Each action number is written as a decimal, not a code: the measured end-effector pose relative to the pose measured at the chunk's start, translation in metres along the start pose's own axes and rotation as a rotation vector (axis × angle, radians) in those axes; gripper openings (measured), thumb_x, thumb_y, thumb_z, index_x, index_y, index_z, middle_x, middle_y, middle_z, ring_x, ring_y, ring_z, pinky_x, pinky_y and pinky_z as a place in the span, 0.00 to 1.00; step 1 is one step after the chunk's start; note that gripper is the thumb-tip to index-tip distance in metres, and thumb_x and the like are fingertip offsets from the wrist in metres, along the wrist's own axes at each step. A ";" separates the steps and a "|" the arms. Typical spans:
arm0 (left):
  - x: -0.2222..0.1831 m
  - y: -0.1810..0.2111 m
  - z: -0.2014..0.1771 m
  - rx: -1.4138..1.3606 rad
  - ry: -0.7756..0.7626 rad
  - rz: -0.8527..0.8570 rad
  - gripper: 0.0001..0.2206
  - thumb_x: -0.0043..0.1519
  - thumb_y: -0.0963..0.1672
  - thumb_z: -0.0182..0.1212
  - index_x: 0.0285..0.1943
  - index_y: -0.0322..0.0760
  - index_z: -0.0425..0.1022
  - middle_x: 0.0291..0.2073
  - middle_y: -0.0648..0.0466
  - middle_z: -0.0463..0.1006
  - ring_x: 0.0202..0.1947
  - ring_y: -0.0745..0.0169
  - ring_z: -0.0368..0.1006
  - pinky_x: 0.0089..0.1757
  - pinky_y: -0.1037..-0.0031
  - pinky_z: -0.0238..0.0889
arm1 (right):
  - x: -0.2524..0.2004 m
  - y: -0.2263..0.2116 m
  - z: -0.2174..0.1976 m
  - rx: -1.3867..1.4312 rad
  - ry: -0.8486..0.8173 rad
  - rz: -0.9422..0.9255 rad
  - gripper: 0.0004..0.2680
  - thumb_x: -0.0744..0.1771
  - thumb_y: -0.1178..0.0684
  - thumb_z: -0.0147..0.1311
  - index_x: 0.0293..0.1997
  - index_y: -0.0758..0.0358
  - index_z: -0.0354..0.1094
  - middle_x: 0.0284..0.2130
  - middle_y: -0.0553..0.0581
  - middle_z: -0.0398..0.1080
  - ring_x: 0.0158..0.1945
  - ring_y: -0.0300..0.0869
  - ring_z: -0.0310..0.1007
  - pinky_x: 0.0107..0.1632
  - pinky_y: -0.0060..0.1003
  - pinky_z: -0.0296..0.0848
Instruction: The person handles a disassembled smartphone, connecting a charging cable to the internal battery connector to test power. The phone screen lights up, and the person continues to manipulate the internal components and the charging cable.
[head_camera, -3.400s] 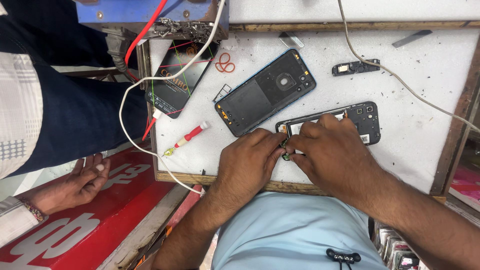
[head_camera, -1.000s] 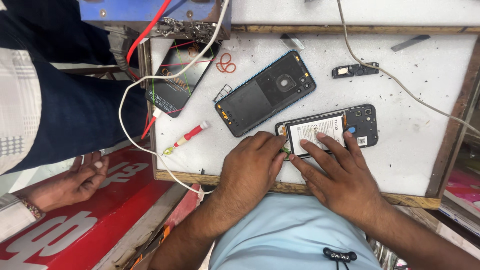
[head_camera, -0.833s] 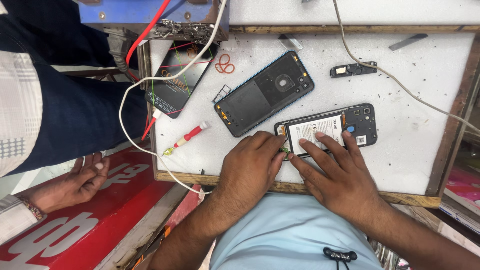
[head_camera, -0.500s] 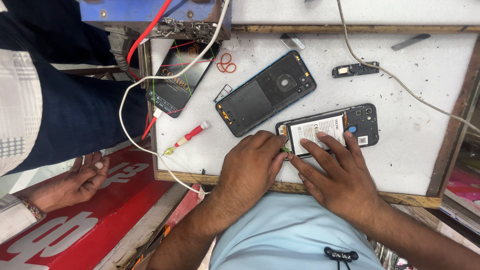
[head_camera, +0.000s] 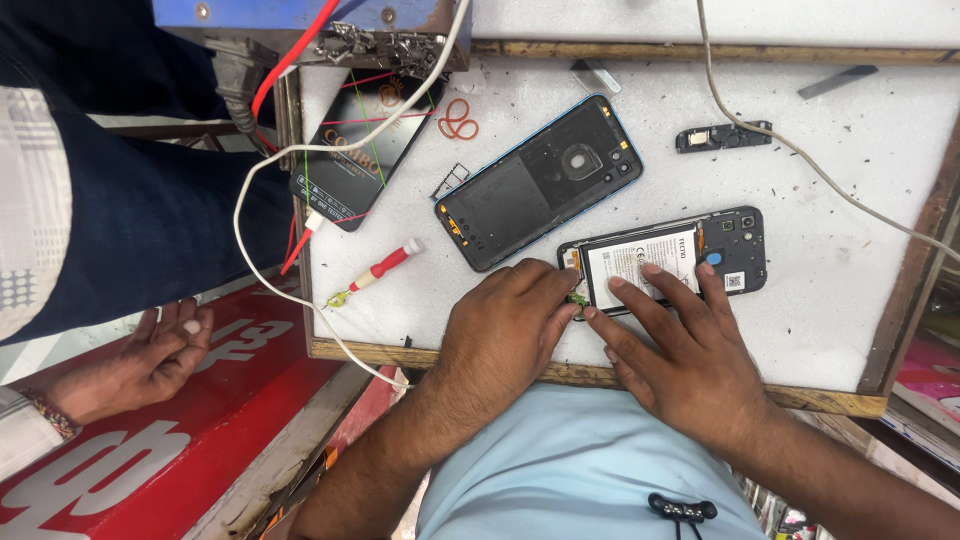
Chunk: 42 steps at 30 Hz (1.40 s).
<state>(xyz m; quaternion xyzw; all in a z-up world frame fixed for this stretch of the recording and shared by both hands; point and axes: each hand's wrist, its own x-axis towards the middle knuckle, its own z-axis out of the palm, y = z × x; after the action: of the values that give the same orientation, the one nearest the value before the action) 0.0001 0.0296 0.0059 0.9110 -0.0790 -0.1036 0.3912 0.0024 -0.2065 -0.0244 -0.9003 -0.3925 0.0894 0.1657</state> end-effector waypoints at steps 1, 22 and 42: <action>0.000 0.000 0.000 -0.003 -0.002 -0.002 0.13 0.61 0.42 0.66 0.53 0.32 0.76 0.41 0.49 0.77 0.42 0.50 0.77 0.43 0.64 0.72 | -0.001 0.000 0.000 -0.002 0.001 0.002 0.21 0.62 0.48 0.62 0.63 0.44 0.66 0.63 0.55 0.59 0.70 0.53 0.54 0.72 0.70 0.45; -0.002 -0.006 0.002 -0.053 0.032 0.027 0.15 0.60 0.42 0.67 0.55 0.32 0.75 0.43 0.48 0.77 0.43 0.51 0.77 0.44 0.65 0.73 | 0.002 -0.002 -0.003 -0.064 -0.009 0.006 0.19 0.63 0.48 0.62 0.62 0.44 0.69 0.62 0.55 0.63 0.69 0.51 0.56 0.73 0.64 0.49; -0.003 -0.006 0.001 -0.002 0.008 0.029 0.15 0.59 0.38 0.63 0.57 0.32 0.76 0.45 0.49 0.78 0.44 0.50 0.77 0.43 0.65 0.73 | 0.023 -0.022 -0.029 -0.200 -0.093 -0.005 0.14 0.64 0.50 0.57 0.55 0.55 0.71 0.58 0.62 0.66 0.65 0.57 0.64 0.64 0.67 0.63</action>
<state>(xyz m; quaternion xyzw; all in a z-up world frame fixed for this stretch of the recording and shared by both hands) -0.0025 0.0336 0.0009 0.9098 -0.0904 -0.0945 0.3939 0.0114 -0.1825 0.0101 -0.9061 -0.4091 0.0912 0.0568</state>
